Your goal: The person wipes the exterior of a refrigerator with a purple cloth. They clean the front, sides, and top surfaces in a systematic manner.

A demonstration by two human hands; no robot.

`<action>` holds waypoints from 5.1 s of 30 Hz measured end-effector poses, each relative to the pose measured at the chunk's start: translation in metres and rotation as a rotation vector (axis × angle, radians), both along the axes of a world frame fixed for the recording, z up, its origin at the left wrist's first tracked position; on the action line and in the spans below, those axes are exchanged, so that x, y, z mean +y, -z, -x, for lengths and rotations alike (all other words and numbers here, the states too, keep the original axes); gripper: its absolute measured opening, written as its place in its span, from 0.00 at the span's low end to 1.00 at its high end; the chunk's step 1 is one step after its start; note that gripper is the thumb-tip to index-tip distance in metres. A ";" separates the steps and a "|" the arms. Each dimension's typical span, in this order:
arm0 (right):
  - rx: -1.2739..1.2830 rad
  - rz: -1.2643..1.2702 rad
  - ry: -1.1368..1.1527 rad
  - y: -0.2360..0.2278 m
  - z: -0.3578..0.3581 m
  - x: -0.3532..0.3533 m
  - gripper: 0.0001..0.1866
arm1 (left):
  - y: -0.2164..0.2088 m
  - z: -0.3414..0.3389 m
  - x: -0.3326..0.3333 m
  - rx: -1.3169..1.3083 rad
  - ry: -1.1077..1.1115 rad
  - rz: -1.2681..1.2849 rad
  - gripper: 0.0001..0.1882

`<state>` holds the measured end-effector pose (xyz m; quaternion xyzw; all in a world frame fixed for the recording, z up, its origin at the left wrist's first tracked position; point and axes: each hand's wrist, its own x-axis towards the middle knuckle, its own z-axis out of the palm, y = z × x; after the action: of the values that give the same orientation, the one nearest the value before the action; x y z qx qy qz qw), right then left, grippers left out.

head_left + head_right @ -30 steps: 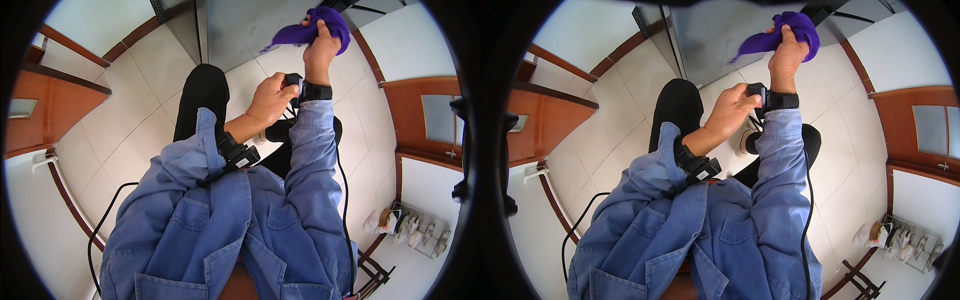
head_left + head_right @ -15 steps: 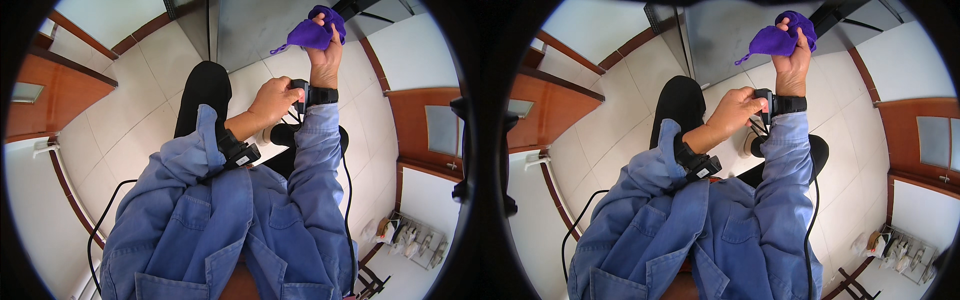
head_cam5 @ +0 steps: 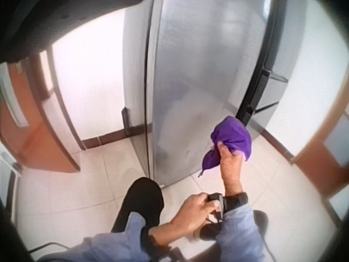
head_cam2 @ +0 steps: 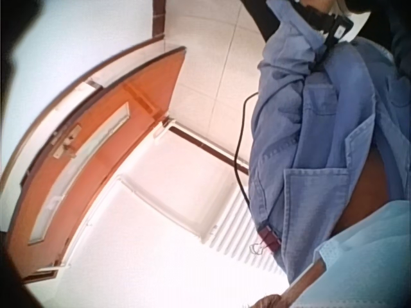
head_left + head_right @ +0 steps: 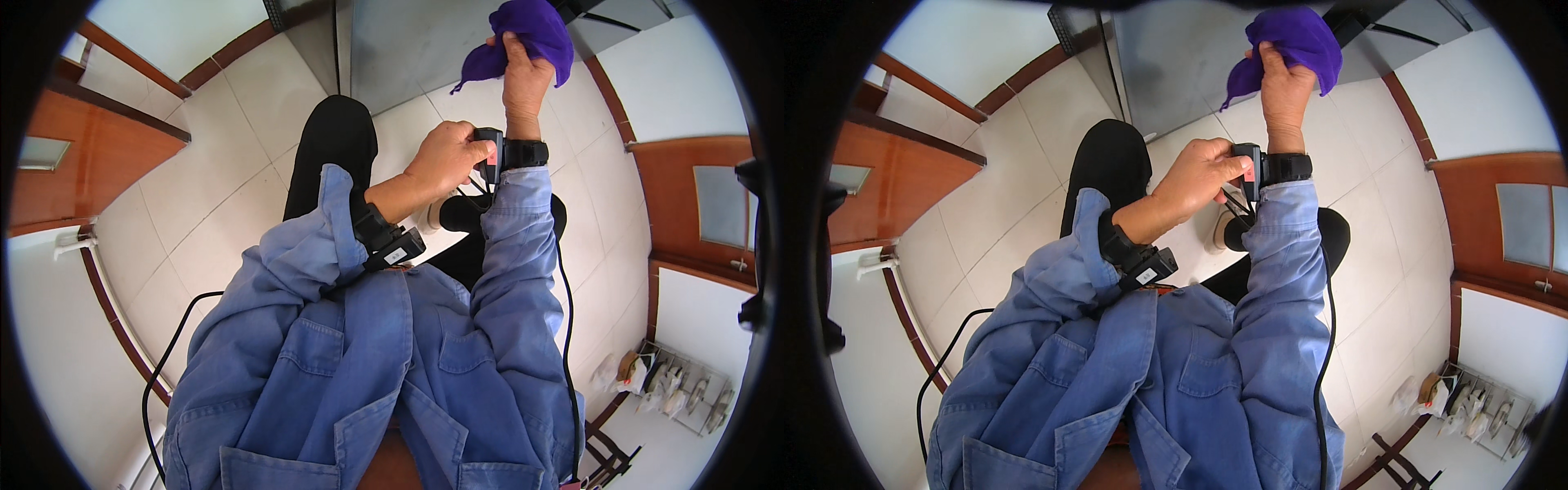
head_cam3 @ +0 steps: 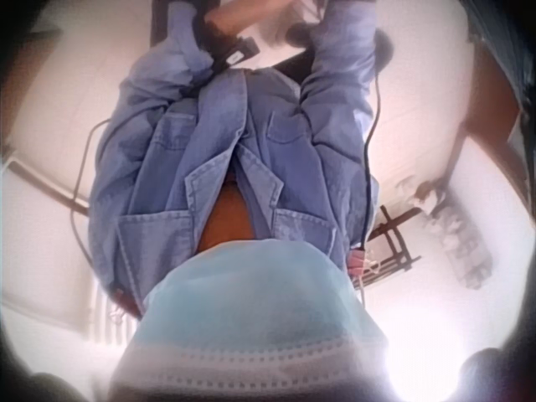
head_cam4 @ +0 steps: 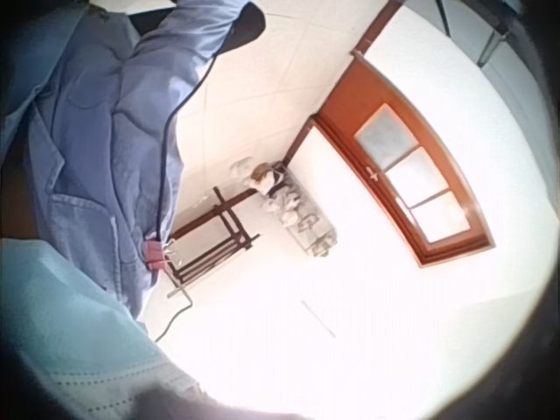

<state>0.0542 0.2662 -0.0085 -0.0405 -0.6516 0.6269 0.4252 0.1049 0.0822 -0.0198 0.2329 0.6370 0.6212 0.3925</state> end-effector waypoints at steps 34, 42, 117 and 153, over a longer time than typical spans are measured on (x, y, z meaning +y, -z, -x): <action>0.376 0.695 -0.358 -0.073 -0.006 0.140 0.14 | 0.076 -0.068 0.024 1.272 0.165 -0.372 0.09; 0.329 0.537 -0.646 -0.082 -0.006 0.003 0.16 | 0.118 -0.031 0.066 0.902 0.157 -0.086 0.06; -0.534 0.119 -0.024 -0.065 -0.128 -0.063 0.15 | -0.037 -0.002 -0.003 -0.333 -0.104 -0.579 0.22; 0.122 0.567 -0.338 -0.122 -0.044 -0.042 0.14 | -0.040 -0.073 0.014 -0.662 0.179 -0.870 0.33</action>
<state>0.0979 0.2238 0.1137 -0.0110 -0.4223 0.8460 0.3253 0.1781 0.0961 0.0199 0.2191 0.1420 0.8313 0.4907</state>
